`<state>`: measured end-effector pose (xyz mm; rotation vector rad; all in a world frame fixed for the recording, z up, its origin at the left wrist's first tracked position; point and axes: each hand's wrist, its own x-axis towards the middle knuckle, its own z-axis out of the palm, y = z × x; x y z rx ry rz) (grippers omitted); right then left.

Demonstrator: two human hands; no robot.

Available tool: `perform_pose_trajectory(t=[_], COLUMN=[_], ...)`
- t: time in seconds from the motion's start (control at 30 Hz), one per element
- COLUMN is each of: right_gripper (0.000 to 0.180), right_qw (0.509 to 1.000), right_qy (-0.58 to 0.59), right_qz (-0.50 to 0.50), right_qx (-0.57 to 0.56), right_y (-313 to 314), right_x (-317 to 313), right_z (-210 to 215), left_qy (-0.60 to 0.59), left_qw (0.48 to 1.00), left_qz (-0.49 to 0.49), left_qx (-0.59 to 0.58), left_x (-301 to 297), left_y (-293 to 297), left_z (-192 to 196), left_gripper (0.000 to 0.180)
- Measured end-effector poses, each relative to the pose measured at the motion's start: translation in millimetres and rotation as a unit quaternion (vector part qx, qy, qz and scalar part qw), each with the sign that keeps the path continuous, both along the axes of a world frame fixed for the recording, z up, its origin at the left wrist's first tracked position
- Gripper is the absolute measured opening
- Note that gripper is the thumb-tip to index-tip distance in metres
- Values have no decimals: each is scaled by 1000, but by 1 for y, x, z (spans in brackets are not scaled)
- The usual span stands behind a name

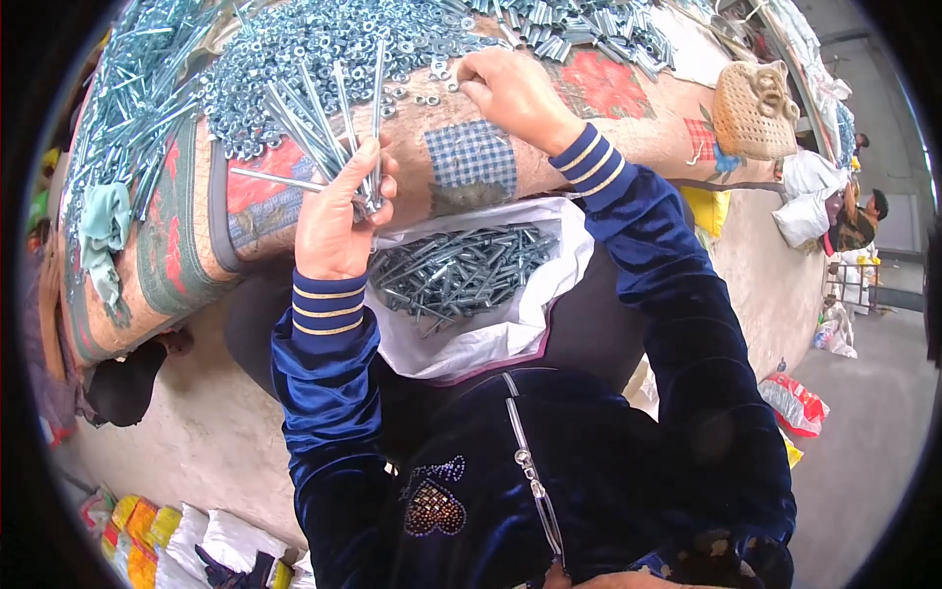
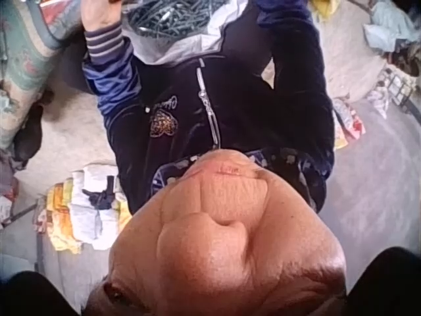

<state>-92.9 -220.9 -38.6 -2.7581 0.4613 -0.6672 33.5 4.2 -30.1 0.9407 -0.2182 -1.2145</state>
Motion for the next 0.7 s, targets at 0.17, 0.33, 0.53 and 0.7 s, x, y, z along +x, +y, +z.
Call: perform_pose_trajectory(t=[0.17,0.33,0.53,0.7], right_gripper=[18,22,19,17], right_qw=[993,846,847,960], right_qy=[-63,-154,-202,-195], right_qz=[-14,73,72,-2], right_qx=[99,505,487,203], right_y=[-1,21,36,52], right_x=[-1,-1,2,8], right_z=[9,41,40,48], left_qy=[-35,-81,-88,-18], left_qw=[999,995,993,997], left_qz=[0,-46,-67,-68], left_qx=[26,39,44,-37], left_x=[-2,-11,-12,-12], left_y=[1,1,1,0], left_z=[6,11,11,8], left_gripper=[23,20,19,19])
